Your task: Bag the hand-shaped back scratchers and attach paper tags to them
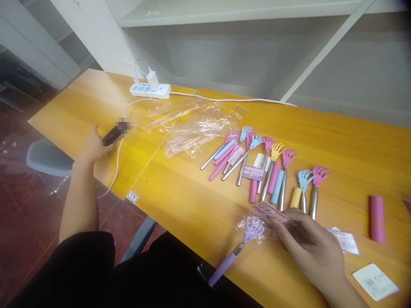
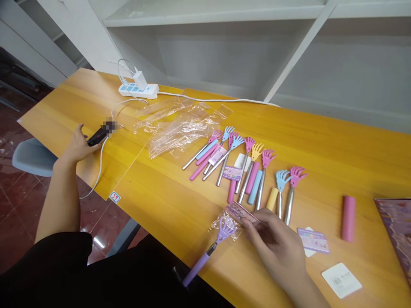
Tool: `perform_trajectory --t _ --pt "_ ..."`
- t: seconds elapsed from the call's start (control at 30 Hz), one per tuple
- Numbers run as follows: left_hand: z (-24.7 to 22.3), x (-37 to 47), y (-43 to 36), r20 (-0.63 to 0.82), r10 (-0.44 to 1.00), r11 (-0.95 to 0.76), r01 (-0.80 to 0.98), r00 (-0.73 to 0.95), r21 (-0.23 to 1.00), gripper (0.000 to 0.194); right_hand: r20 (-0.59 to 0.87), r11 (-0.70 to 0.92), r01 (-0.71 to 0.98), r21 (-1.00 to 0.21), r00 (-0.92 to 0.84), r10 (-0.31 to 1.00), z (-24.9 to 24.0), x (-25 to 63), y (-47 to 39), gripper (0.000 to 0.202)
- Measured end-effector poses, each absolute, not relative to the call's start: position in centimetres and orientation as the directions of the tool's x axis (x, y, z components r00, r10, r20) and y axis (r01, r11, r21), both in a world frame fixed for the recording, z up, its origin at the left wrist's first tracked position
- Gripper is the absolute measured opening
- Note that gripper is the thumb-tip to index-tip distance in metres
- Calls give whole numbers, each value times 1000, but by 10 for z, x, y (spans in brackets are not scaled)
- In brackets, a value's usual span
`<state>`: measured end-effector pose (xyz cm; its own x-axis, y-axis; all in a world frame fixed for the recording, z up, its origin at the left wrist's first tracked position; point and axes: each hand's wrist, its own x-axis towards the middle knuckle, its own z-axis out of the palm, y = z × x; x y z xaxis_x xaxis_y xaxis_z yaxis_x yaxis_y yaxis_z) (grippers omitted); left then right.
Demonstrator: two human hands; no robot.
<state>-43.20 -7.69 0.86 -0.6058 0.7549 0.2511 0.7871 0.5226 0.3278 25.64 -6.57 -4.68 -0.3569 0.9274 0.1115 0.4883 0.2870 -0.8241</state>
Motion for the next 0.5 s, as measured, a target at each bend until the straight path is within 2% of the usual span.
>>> perform_trajectory --t 0.03,0.07,0.17,0.27,0.3,0.37,0.43,0.5 --pt "11 -422 -79 285 740 521 787 -609 330 92 108 272 488 -829 -337 935 -47 256 -66 17" --pt "13 -406 -81 347 722 504 798 -599 330 83 104 251 483 -839 -310 945 -47 256 -66 17" --pt "21 -330 -94 581 717 254 921 -385 297 40 108 186 420 -888 -202 973 -48 255 -67 19" --pt "27 -230 -108 641 738 -80 916 -210 393 14 102 132 350 -928 -102 990 -49 252 -67 23" --pt "29 -199 -112 594 795 -198 873 -122 445 13 91 111 333 -936 -75 993 -48 251 -67 24" --pt "34 -147 -118 441 892 -393 650 99 651 15 64 73 302 -951 -38 997 -46 250 -66 26" --pt "43 -112 -120 312 904 -403 340 291 850 15 51 54 273 -961 -17 999 -44 249 -64 29" --pt "53 -90 -119 288 860 -342 58 421 938 18 55 55 249 -967 -10 998 -42 248 -62 30"
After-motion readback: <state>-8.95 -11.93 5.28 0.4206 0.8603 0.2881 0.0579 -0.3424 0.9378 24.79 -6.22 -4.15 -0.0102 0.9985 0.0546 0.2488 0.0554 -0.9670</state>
